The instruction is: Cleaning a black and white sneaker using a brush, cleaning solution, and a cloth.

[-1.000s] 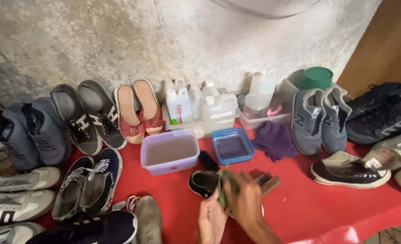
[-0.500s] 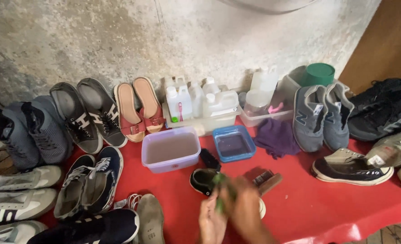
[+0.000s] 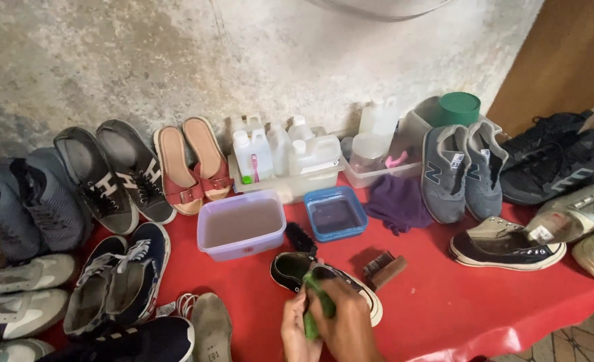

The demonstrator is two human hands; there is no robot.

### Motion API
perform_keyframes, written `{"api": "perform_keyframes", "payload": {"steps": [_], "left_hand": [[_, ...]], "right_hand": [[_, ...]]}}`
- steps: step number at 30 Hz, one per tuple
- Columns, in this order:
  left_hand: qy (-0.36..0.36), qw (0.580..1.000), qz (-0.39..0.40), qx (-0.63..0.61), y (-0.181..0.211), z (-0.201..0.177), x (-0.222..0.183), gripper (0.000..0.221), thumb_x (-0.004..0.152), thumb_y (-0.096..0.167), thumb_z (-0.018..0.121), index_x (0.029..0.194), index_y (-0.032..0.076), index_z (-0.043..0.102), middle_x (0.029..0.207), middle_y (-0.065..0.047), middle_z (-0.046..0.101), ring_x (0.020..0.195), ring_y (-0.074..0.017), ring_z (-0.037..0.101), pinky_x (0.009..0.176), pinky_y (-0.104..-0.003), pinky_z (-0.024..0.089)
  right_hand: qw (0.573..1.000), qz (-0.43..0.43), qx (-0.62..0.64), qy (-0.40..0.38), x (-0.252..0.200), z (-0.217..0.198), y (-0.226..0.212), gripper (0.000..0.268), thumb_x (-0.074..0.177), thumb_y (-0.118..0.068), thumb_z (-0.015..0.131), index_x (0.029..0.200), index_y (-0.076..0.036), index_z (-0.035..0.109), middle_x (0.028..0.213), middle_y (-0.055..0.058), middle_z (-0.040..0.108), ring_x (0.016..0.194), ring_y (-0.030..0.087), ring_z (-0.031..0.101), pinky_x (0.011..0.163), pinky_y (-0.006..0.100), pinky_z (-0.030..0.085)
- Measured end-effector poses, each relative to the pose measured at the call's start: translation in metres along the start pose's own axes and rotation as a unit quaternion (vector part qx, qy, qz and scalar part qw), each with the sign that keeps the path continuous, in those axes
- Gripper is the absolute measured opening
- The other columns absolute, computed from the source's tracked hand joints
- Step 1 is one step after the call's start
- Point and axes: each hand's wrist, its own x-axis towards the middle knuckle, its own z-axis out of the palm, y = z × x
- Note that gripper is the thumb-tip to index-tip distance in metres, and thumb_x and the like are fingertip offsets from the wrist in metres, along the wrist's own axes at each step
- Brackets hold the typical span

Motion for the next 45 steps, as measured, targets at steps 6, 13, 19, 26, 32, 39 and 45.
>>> {"api": "perform_keyframes", "payload": {"steps": [6,13,19,26,32,39,45], "left_hand": [[-0.245,0.965,0.029,0.088,-0.005,-0.014,0.006,0.068,0.091,0.026,0.043,0.155,0.0,0.042,0.15,-0.018,0.057,0.132,-0.0288,0.055,0.109,-0.039,0.041],[-0.138,0.985,0.028,0.099,-0.002,-0.008,0.0,0.062,0.096,0.023,0.04,0.155,0.003,0.045,0.153,-0.017,0.054,0.137,-0.028,0.051,0.112,-0.039,0.038],[-0.044,0.994,0.015,0.099,-0.006,-0.006,0.004,0.057,0.093,0.008,0.047,0.149,-0.001,0.055,0.15,-0.018,0.061,0.135,-0.027,0.055,0.109,-0.038,0.039],[-0.147,0.955,0.063,0.25,0.004,0.009,-0.007,0.061,0.098,0.022,0.055,0.158,0.009,0.049,0.128,-0.01,0.07,0.105,-0.0159,0.064,0.085,-0.026,0.049],[0.03,0.971,0.065,0.228,-0.013,-0.006,0.011,0.073,0.086,0.024,0.066,0.153,-0.001,0.048,0.161,-0.014,0.053,0.147,-0.019,0.048,0.12,-0.035,0.037],[0.048,0.967,0.041,0.248,-0.012,-0.02,0.016,0.07,0.088,0.031,0.064,0.154,0.012,0.048,0.166,-0.001,0.046,0.156,-0.015,0.035,0.124,-0.047,0.031],[0.118,0.932,0.048,0.339,-0.006,-0.004,0.004,0.074,0.086,0.041,0.064,0.152,0.009,0.052,0.161,-0.004,0.053,0.149,-0.0144,0.049,0.122,-0.031,0.035]], "right_hand": [[0.997,-0.01,0.029,0.065,0.018,0.012,0.01,0.016,0.085,-0.019,0.068,0.096,-0.013,0.077,0.087,0.01,0.079,0.081,0.032,0.073,0.077,0.043,0.052],[0.999,-0.035,0.001,0.007,0.032,0.009,0.013,0.016,0.091,-0.022,0.06,0.094,-0.015,0.074,0.084,0.01,0.075,0.077,0.031,0.07,0.074,0.046,0.048],[0.998,-0.052,-0.018,0.004,0.021,0.002,0.019,0.018,0.088,-0.018,0.063,0.1,-0.016,0.076,0.084,0.01,0.074,0.068,0.03,0.071,0.065,0.044,0.051],[0.998,-0.053,-0.044,-0.008,-0.013,0.003,0.017,0.03,0.09,-0.036,0.068,0.07,-0.016,0.057,0.067,0.002,0.065,0.061,0.025,0.058,0.06,0.04,0.045],[1.0,0.019,0.02,0.003,0.007,0.001,0.017,0.025,0.089,-0.019,0.066,0.112,-0.018,0.076,0.099,0.007,0.074,0.084,0.03,0.073,0.071,0.045,0.057],[0.998,0.032,-0.03,0.044,0.017,0.001,0.031,0.016,0.085,-0.02,0.068,0.095,-0.01,0.076,0.086,0.01,0.077,0.077,0.032,0.071,0.07,0.046,0.051],[0.999,0.013,0.01,-0.032,0.006,0.005,0.036,0.011,0.085,-0.028,0.068,0.087,-0.018,0.071,0.084,0.001,0.074,0.075,0.023,0.07,0.068,0.039,0.052]]}}
